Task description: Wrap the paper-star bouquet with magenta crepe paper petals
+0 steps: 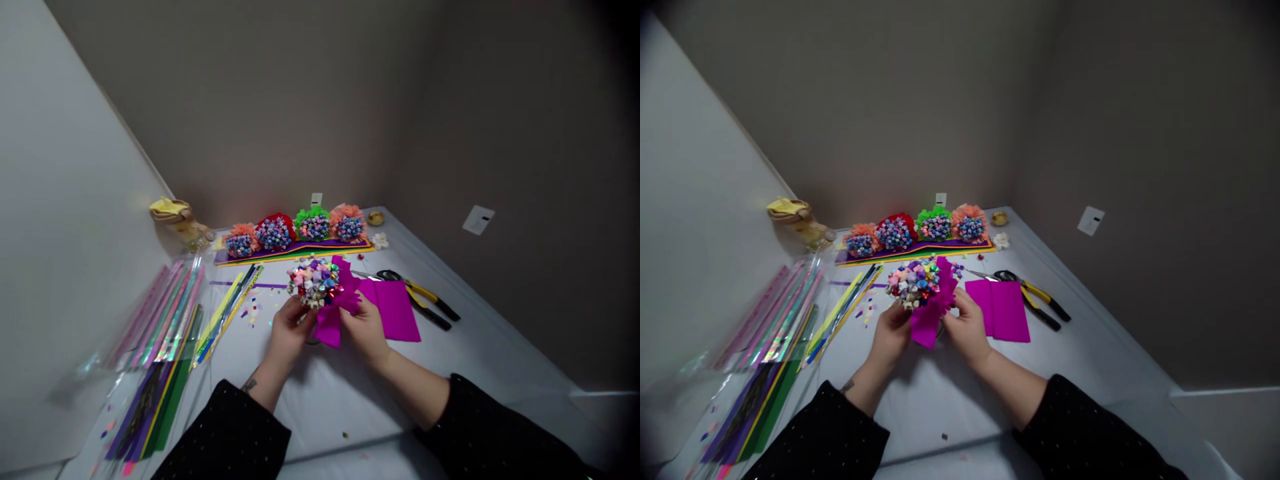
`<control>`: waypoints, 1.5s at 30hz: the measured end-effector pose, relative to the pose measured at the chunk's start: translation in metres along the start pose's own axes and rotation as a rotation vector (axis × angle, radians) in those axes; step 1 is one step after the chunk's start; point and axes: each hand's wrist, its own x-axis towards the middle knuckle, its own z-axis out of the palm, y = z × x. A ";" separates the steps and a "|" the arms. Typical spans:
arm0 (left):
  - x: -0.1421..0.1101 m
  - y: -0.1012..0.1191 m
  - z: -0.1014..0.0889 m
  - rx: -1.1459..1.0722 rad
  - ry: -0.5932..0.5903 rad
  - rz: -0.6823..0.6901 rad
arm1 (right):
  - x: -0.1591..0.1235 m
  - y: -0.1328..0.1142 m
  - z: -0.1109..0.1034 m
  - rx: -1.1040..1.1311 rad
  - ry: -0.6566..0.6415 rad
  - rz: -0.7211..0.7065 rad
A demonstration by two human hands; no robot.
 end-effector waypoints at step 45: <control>0.007 -0.006 0.013 -0.334 0.028 -0.337 | 0.013 -0.009 0.002 0.102 -0.055 0.244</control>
